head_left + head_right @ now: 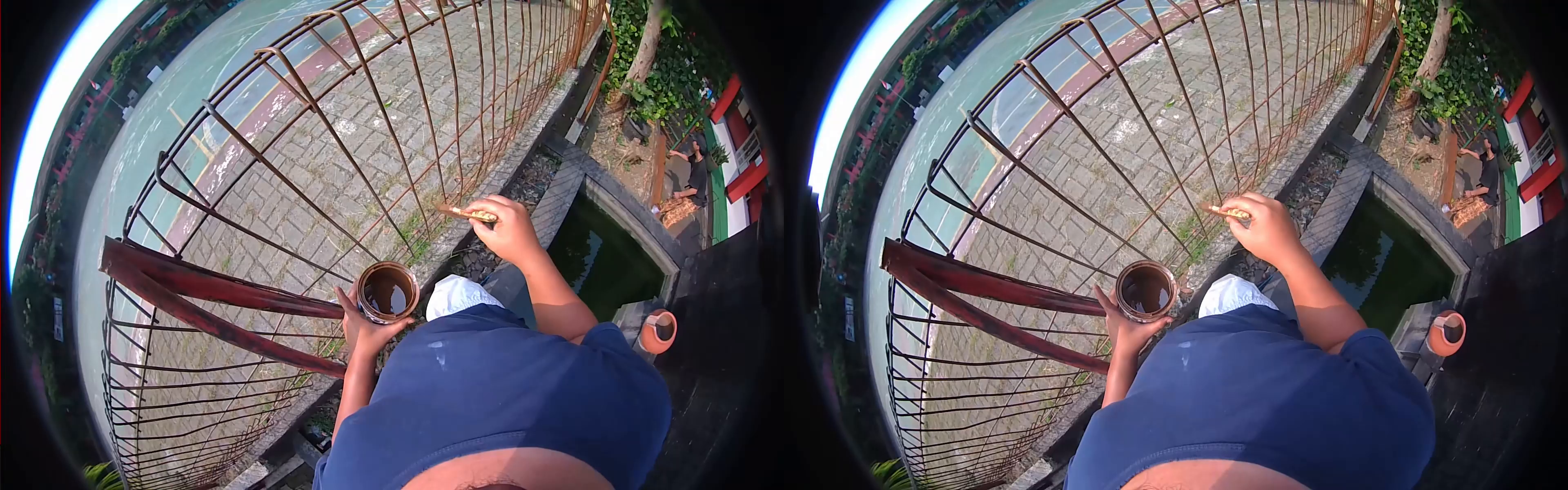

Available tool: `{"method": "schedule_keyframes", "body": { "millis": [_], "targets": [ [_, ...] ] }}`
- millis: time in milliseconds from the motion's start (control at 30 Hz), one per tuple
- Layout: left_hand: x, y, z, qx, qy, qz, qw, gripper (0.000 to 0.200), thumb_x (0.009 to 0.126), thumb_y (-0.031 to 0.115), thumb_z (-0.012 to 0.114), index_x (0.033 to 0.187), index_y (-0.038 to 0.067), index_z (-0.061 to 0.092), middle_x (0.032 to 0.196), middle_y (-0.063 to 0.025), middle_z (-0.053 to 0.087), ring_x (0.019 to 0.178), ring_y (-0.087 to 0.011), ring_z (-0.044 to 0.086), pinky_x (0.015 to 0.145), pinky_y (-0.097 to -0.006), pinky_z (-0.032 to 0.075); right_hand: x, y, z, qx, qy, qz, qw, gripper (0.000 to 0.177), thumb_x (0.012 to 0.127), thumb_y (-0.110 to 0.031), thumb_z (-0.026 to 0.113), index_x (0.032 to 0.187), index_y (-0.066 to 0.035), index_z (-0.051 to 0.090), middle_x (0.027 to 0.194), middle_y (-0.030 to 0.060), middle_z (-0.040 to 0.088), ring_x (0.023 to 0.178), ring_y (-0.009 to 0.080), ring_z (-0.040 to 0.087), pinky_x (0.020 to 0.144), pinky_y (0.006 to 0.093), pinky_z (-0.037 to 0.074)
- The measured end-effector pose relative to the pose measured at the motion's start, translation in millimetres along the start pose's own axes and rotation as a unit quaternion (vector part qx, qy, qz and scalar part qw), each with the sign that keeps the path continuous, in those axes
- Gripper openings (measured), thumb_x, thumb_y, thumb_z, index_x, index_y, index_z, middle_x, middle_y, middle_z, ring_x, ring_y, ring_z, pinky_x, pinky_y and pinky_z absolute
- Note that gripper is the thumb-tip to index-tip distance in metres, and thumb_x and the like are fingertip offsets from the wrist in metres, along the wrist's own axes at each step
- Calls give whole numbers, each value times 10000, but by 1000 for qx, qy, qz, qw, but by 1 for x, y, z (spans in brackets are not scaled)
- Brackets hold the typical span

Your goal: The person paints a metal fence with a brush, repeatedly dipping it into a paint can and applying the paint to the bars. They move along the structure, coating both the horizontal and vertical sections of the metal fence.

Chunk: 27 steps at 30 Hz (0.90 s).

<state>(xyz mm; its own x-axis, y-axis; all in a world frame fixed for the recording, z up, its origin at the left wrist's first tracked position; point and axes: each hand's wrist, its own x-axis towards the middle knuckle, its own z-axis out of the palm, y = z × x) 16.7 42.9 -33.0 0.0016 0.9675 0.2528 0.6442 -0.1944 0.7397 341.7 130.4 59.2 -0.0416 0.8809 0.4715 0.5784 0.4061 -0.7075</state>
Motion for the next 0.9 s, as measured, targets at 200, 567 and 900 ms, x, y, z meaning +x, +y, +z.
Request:
{"method": "schedule_keyframes", "body": {
  "millis": [200, 567, 900],
  "targets": [
    [1, 6, -1, 8, -6, -39, 999, 1620, 512, 600, 958, 1545, -38, -115, 1431, -202, 553, 1277, -353, 594, 1091, -432, 461, 8, -6, -8, -60, -25, -34, 997, 177, 805, -26, 754, 979, -52, 747, 925, 122, 724, 824, 294, 721, 726, 369, 573],
    [-6, -18, 18, -174, -32, 58, 983, 1611, 559, 342, 1018, 1552, 23, -210, 1545, -226, 355, 1403, -334, 434, 1173, -454, 338, 203, -92, -59, -259, 146, -353, 887, 344, 782, -39, 732, 1080, -210, 757, 1079, -3, 735, 888, 229, 727, 717, 341, 604],
    [-9, -32, 20, -106, -55, 61, 991, 1592, 591, 359, 1007, 1566, 48, -212, 1537, -244, 358, 1413, -344, 420, 1166, -443, 342, 278, -145, -52, -476, -94, -347, 803, 246, 874, -76, 604, 1028, -211, 739, 1062, -19, 709, 943, 250, 716, 744, 418, 584]
  ]
}}
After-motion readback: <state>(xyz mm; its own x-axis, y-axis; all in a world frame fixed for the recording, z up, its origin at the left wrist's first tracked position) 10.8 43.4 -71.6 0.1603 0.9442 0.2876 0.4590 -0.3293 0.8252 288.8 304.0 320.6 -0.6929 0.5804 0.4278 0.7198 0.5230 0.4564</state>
